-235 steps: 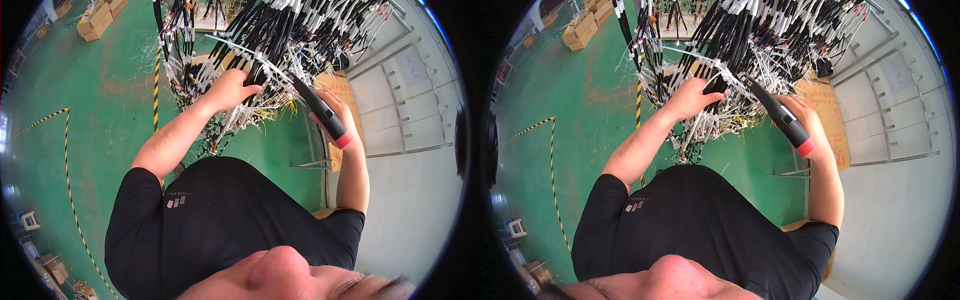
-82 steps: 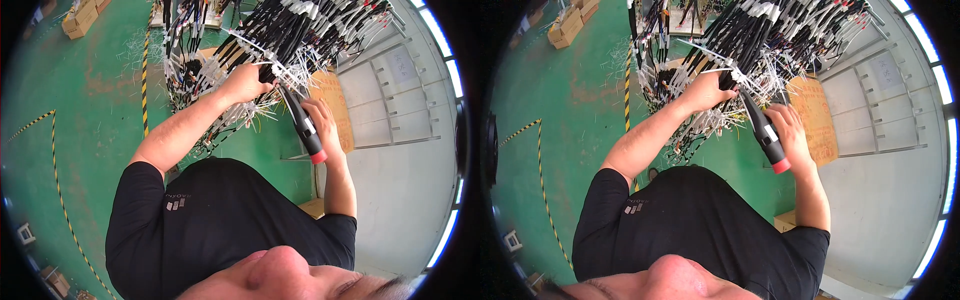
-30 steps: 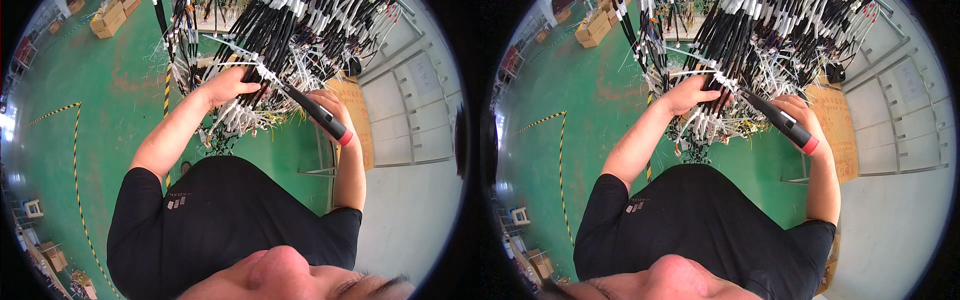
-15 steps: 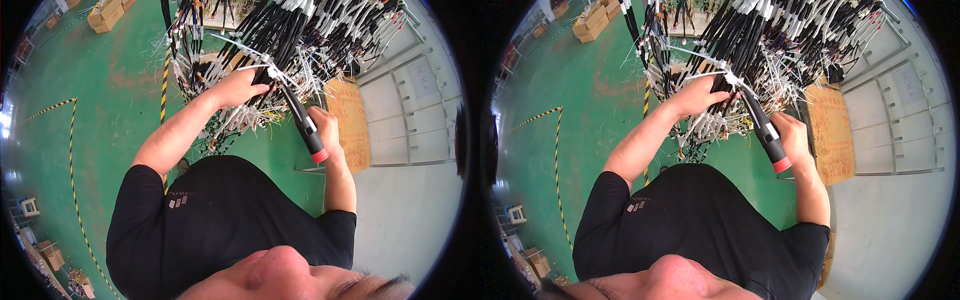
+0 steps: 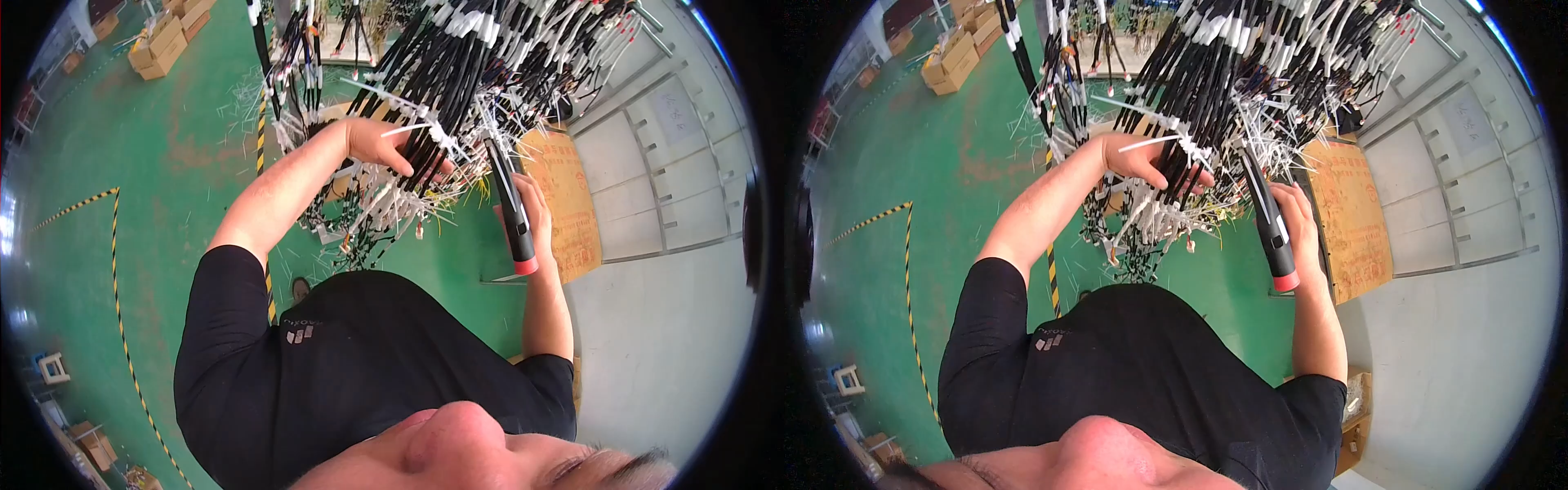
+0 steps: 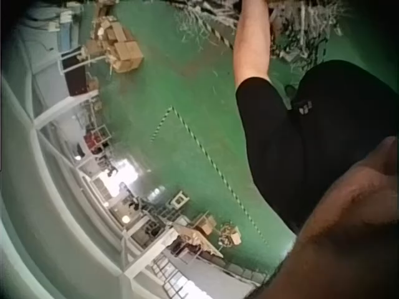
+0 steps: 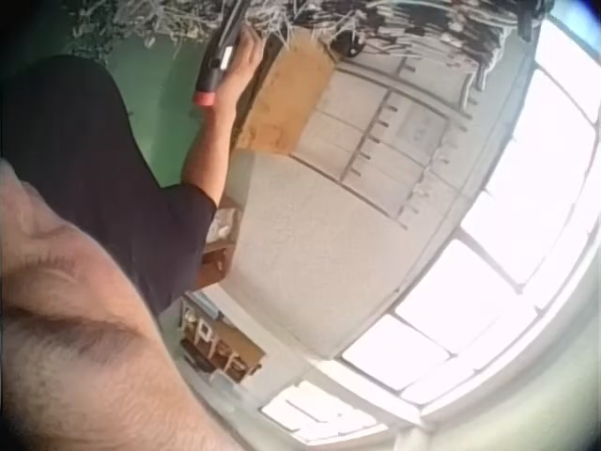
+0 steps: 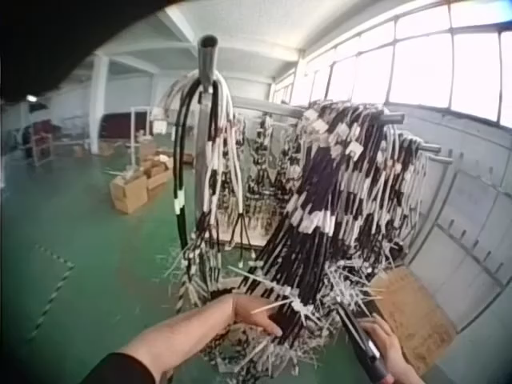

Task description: Tighten and trim cable ties on wire harness bundles using a specialized tensioning tool.

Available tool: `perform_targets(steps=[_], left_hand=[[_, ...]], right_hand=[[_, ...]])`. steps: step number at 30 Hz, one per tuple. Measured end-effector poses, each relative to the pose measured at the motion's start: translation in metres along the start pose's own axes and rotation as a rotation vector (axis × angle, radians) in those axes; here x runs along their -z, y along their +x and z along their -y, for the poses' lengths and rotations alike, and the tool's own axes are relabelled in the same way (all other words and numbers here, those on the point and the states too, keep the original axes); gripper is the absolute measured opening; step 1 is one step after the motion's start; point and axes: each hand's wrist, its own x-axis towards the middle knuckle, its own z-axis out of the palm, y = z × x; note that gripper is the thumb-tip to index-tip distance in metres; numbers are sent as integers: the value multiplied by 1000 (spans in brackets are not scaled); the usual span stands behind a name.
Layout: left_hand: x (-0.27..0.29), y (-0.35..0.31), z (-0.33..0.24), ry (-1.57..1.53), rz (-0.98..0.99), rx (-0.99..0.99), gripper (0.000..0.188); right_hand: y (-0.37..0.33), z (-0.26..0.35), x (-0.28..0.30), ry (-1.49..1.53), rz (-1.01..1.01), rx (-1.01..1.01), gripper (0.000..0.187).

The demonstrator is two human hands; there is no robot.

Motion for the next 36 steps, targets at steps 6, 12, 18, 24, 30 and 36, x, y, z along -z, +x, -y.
perform_targets(steps=[6, 12, 18, 24, 30, 36], left_hand=[[-8, 3, 15, 335, -194, -142, 32], [-33, 20, 61, -228, -364, -339, 72], [-73, 37, 59, 94, -882, -272, 46], [-96, 38, 42, 296, -995, -184, 37], [-100, 32, 38, 443, -1041, -31, 44], [-99, 36, 45, 301, -1009, -149, 59]], right_hand=[[-1, 26, 21, 78, 95, -68, 42], [-11, 32, 9, 757, 233, -300, 41], [-21, 58, -31, -338, 57, 69, 45], [-42, 43, -50, -57, -3, -84, 43], [-27, 33, -2, 259, -38, -323, 46], [44, 60, 77, 53, 129, -123, 50]])
